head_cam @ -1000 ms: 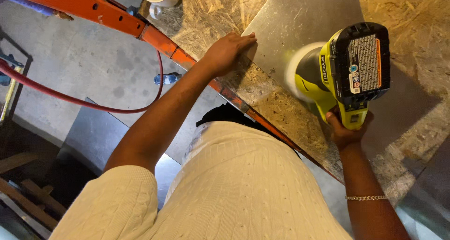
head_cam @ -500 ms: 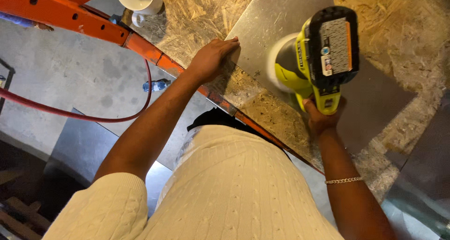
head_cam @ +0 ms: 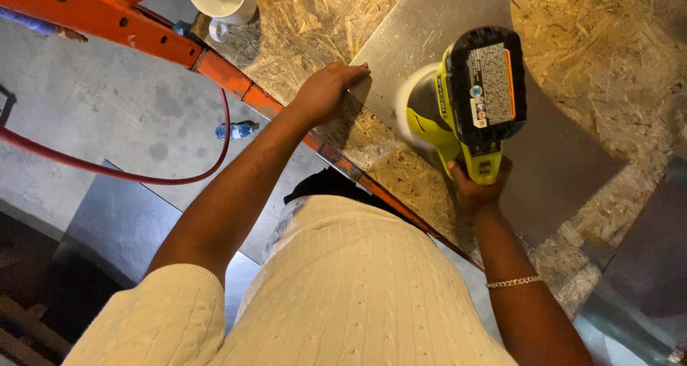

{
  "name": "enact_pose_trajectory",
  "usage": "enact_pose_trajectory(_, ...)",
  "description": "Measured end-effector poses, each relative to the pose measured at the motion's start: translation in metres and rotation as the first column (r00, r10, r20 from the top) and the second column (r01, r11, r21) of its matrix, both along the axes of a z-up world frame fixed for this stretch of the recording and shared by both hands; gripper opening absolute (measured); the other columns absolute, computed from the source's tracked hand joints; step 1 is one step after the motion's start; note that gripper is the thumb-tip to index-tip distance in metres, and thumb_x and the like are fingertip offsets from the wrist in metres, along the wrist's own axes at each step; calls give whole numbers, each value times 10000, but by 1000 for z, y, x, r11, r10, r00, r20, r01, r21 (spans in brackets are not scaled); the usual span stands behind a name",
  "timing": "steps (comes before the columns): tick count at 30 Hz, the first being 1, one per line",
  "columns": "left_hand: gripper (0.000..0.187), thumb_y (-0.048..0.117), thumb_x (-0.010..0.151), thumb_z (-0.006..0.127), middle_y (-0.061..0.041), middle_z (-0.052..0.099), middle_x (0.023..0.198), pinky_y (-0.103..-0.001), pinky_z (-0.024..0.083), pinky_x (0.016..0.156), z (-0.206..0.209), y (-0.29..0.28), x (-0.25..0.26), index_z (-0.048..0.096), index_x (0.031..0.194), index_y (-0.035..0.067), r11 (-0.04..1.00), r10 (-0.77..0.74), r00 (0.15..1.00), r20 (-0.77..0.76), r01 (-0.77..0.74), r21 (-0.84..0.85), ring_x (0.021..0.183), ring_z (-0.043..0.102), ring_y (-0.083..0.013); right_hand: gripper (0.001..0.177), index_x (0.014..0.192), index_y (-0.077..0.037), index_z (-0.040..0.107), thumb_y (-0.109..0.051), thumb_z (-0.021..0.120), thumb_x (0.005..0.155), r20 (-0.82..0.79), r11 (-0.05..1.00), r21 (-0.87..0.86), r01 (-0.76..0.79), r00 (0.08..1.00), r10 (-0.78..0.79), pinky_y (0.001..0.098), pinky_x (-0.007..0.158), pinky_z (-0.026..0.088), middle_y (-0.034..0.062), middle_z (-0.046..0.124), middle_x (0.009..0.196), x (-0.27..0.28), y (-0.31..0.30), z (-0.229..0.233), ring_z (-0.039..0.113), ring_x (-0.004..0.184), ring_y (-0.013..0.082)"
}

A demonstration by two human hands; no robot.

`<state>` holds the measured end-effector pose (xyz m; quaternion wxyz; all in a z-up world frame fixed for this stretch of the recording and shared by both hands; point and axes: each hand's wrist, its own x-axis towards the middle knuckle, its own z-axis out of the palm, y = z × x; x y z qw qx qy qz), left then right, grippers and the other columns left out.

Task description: The person polishes a piece of curved sheet metal using an orbital polisher, moving the tool across the surface while holding the metal steady with the other hand.

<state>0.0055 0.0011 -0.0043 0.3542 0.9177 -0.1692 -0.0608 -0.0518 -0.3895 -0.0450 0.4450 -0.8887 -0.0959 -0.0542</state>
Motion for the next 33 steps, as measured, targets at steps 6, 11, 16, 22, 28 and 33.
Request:
enact_pose_trajectory(6, 421, 6, 930, 553, -154, 740, 1069, -681, 370, 1084, 2, 1, 5, 622, 1318, 152, 999, 8, 994, -109, -3, 46, 1062, 671, -461, 233, 686, -65, 620, 91, 791, 708, -165, 992, 117, -49, 984, 68, 281, 715, 480, 57, 642, 656, 15, 39, 50, 595, 608, 154)
enact_pose_trajectory(11, 462, -5, 918, 560, -185, 739, 1045, -689, 367, 1090, 9, 3, 5, 616, 1337, 180, 999, 9, 990, -138, -4, 34, 1051, 671, -477, 203, 722, -31, 666, 105, 816, 708, -186, 980, 193, -49, 979, 85, 354, 646, 494, 115, 676, 678, 18, 42, 48, 676, 655, 218)
enact_pose_trajectory(16, 461, -25, 951, 483, -216, 730, 1029, -631, 444, 1056, -8, 0, 6, 612, 1333, 198, 998, 55, 992, -112, -51, 32, 1038, 677, -477, 212, 726, -24, 660, 101, 831, 727, -147, 973, 227, -45, 986, 80, 348, 638, 502, 133, 662, 655, 18, 39, 35, 674, 622, 236)
enact_pose_trajectory(22, 313, 69, 931, 657, -113, 659, 1131, -500, 496, 1001, -6, 0, -15, 656, 1238, 127, 933, 344, 933, 108, -352, 71, 1130, 625, -367, 202, 799, -29, 620, 78, 787, 762, -337, 965, 258, 52, 941, 39, 382, 693, 497, 136, 657, 727, 30, 48, 55, 676, 698, 240)
enact_pose_trajectory(28, 167, 284, 912, 736, -64, 701, 854, -468, 553, 831, -9, -10, -27, 733, 1024, 160, 811, 582, 808, -89, -570, 133, 925, 683, -337, 201, 886, -33, 572, 51, 735, 805, -560, 951, 273, 143, 828, 37, 422, 758, 492, 139, 651, 813, 38, 65, 71, 678, 788, 246)
enact_pose_trajectory(33, 124, 283, 915, 734, -69, 703, 843, -467, 565, 785, -9, -10, -21, 745, 980, 179, 764, 644, 750, -148, -639, 86, 892, 698, -332, 268, 768, -35, 630, 140, 796, 651, -250, 958, 286, -35, 962, 110, 372, 688, 517, 149, 669, 718, 36, 50, 23, 685, 688, 247)
